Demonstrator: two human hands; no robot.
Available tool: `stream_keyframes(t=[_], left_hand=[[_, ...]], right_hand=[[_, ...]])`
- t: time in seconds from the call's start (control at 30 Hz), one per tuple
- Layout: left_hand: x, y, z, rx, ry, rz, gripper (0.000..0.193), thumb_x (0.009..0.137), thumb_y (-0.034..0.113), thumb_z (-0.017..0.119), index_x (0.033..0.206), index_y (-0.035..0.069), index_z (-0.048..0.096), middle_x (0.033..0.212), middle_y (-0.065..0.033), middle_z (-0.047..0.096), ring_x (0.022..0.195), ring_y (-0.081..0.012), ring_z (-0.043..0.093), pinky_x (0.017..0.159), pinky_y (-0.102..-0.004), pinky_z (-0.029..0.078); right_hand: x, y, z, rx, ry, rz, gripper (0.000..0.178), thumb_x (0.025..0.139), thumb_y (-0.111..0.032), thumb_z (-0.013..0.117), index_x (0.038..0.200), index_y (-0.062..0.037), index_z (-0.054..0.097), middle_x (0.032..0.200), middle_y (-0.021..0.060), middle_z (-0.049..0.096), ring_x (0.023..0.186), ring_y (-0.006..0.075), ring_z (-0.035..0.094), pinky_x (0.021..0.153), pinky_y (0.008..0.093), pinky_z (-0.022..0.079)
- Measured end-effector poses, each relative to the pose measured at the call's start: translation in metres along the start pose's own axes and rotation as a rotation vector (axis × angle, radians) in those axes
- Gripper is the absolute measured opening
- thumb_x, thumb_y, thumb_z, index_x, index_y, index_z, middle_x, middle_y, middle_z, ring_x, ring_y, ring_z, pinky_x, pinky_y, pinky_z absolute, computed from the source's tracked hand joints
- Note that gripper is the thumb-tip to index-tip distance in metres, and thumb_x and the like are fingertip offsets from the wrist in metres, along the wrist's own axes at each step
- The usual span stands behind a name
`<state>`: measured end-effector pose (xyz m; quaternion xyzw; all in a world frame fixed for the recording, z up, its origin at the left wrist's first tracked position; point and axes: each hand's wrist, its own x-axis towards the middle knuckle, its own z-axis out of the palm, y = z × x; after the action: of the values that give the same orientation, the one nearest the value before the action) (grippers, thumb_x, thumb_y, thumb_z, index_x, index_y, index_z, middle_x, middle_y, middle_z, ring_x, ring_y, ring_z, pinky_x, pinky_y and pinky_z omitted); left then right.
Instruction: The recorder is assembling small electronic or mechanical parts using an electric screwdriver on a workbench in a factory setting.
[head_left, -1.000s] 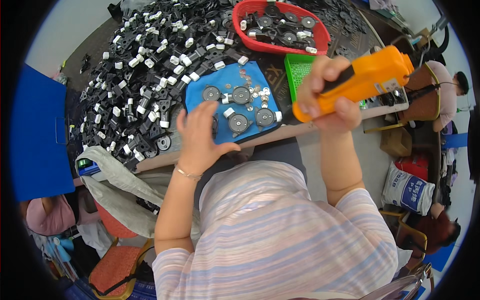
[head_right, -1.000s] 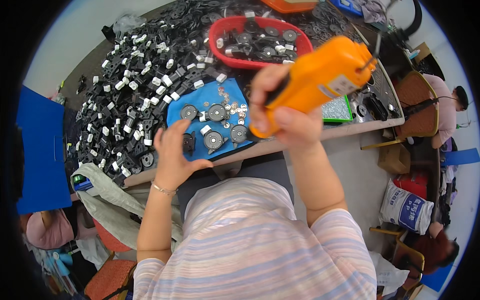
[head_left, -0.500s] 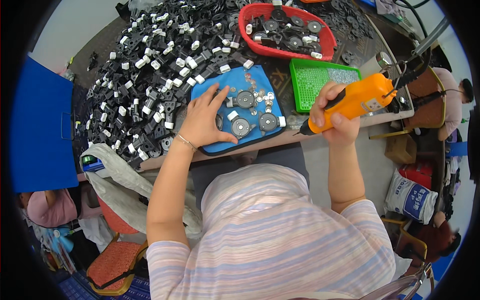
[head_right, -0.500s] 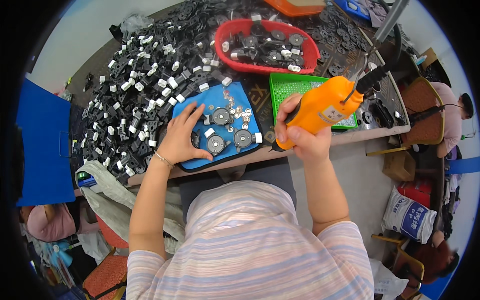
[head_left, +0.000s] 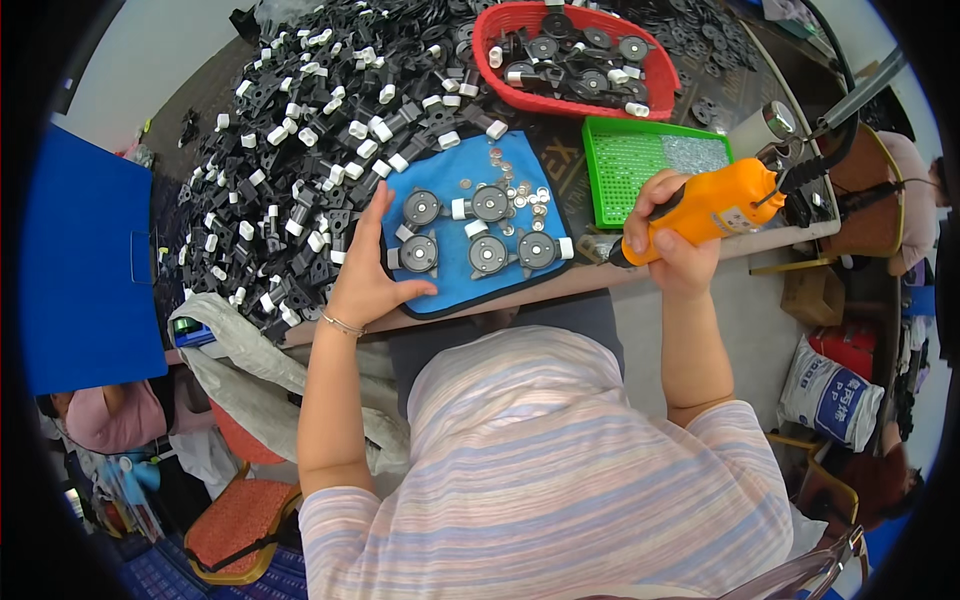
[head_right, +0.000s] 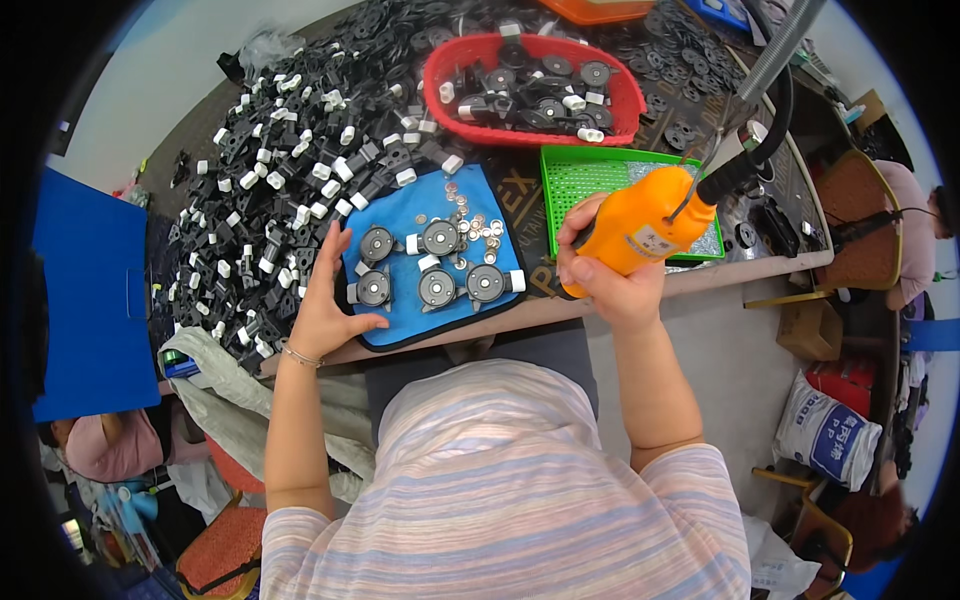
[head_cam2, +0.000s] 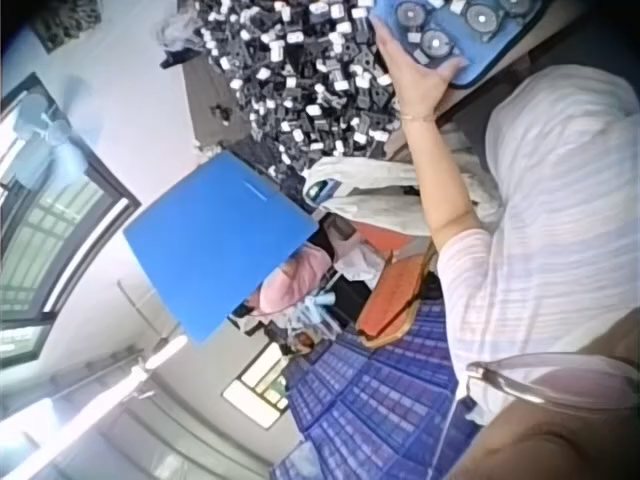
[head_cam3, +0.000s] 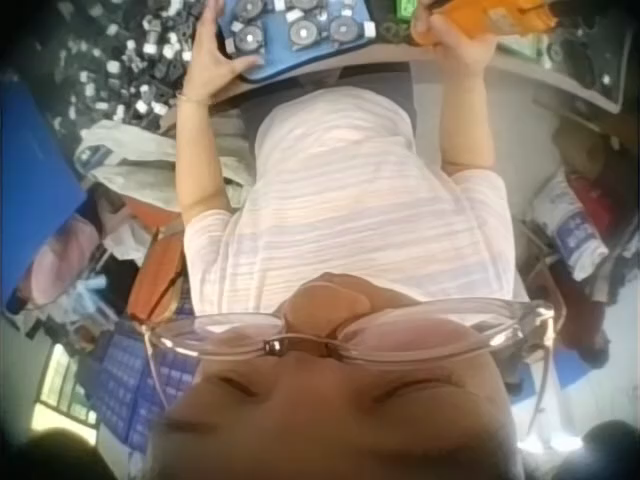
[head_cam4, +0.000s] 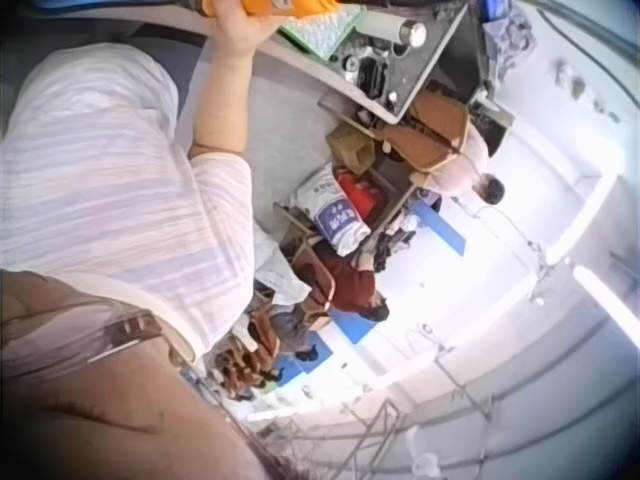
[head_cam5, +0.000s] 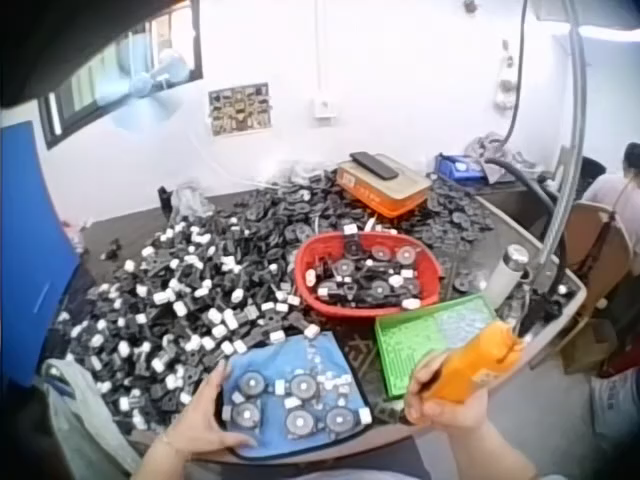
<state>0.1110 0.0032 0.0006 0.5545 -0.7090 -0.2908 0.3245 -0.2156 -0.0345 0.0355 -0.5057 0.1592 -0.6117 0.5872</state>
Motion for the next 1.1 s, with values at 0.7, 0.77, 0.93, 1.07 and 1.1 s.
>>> stream_keyframes(t=[0.7, 0.77, 0.93, 1.07, 1.1], left_hand=[[-0.023, 0.015, 0.030, 0.084, 0.181, -0.095, 0.044, 0.062, 0.011, 0.080, 0.099, 0.000, 0.058, 0.083, -0.0080, 0.057, 0.066, -0.0169, 0.051, 0.062, -0.0273, 0.044], [-0.022, 0.016, 0.037, 0.067, 0.189, -0.086, 0.044, 0.062, 0.011, 0.080, 0.098, 0.000, 0.058, 0.083, -0.0077, 0.057, 0.066, -0.0163, 0.050, 0.061, -0.0270, 0.044], [-0.017, 0.020, 0.049, 0.060, 0.223, -0.070, 0.045, 0.060, 0.011, 0.081, 0.097, 0.000, 0.057, 0.082, -0.0069, 0.057, 0.064, -0.0154, 0.049, 0.060, -0.0265, 0.044], [-0.016, 0.019, 0.052, 0.021, 0.219, -0.082, 0.046, 0.060, 0.011, 0.081, 0.098, 0.000, 0.057, 0.081, -0.0067, 0.057, 0.064, -0.0152, 0.050, 0.060, -0.0263, 0.044], [-0.015, 0.018, 0.053, 0.010, 0.220, -0.082, 0.047, 0.060, 0.011, 0.081, 0.099, 0.000, 0.057, 0.082, -0.0067, 0.057, 0.065, -0.0151, 0.050, 0.060, -0.0263, 0.044]], right_hand=[[0.014, -0.004, -0.021, -0.332, 0.312, -0.309, 0.031, 0.077, 0.004, 0.054, 0.107, -0.0030, 0.046, 0.094, 0.0127, 0.052, 0.065, 0.0182, 0.054, 0.061, 0.0303, 0.044], [0.018, 0.003, -0.016, -0.322, 0.297, -0.317, 0.030, 0.077, 0.006, 0.054, 0.104, -0.0012, 0.046, 0.089, 0.0130, 0.054, 0.061, 0.0174, 0.054, 0.057, 0.0283, 0.046], [0.021, 0.011, -0.016, -0.344, 0.332, -0.290, 0.029, 0.076, 0.008, 0.056, 0.102, 0.0008, 0.046, 0.089, 0.0133, 0.054, 0.060, 0.0170, 0.055, 0.055, 0.0272, 0.046], [0.023, 0.008, -0.017, -0.372, 0.305, -0.286, 0.028, 0.077, 0.007, 0.057, 0.102, 0.0009, 0.047, 0.088, 0.0135, 0.055, 0.059, 0.0166, 0.055, 0.055, 0.0269, 0.047], [0.023, 0.008, -0.018, -0.373, 0.302, -0.281, 0.027, 0.077, 0.007, 0.057, 0.101, 0.0010, 0.047, 0.088, 0.0134, 0.055, 0.060, 0.0164, 0.055, 0.055, 0.0268, 0.047]])
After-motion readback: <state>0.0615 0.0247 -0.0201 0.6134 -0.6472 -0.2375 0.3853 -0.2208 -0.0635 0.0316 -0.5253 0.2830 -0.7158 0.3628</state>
